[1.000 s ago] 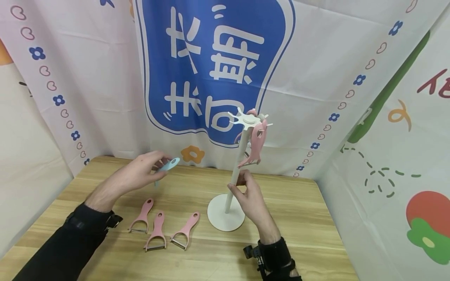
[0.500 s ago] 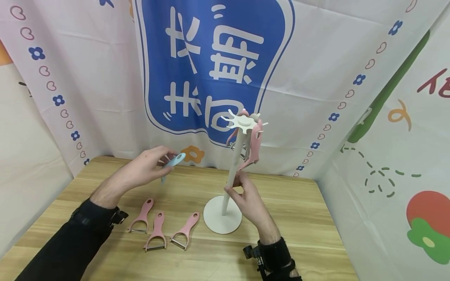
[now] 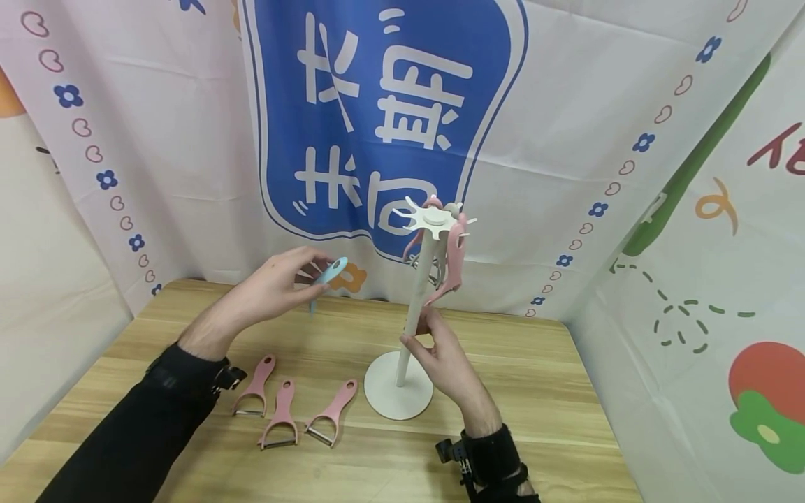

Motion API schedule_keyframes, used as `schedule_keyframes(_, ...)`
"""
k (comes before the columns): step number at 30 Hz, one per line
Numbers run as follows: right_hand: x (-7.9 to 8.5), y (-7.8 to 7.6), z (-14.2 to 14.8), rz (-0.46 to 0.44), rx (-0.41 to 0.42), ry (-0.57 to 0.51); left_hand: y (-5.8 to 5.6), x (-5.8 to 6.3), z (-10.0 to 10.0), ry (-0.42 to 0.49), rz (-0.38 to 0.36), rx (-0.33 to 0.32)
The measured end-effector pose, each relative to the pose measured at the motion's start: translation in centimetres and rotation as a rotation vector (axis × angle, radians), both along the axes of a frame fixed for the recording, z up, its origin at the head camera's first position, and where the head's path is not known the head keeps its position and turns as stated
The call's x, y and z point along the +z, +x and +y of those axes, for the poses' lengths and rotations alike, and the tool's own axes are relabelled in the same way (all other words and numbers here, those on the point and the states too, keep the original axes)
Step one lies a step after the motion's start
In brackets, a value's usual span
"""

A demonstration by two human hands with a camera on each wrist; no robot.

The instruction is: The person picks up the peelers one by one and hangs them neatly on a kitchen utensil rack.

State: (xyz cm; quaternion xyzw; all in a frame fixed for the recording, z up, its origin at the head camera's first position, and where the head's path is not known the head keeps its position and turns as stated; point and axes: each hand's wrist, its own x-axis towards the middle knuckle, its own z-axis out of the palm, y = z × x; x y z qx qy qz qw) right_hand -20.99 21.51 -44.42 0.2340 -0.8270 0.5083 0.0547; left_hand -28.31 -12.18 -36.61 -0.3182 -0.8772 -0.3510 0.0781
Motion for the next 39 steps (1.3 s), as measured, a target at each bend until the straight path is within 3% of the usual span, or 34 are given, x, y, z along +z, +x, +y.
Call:
schedule_keyframes(22, -0.4, 0.0, 0.1, -0.008, 0.023, -0.014, -0.7, 2.2, 2.7, 0.240, 0.024, -0.030)
schedule_keyframes(29, -0.4, 0.0, 0.0, 0.001, 0.024, -0.018, -0.8, 2.6, 3.4, 0.308, -0.020, -0.068)
schedule_keyframes(39, -0.5, -0.1, 0.0, -0.017, 0.015, -0.015, -1.5, 3.3, 4.7, 0.358, -0.045, -0.067)
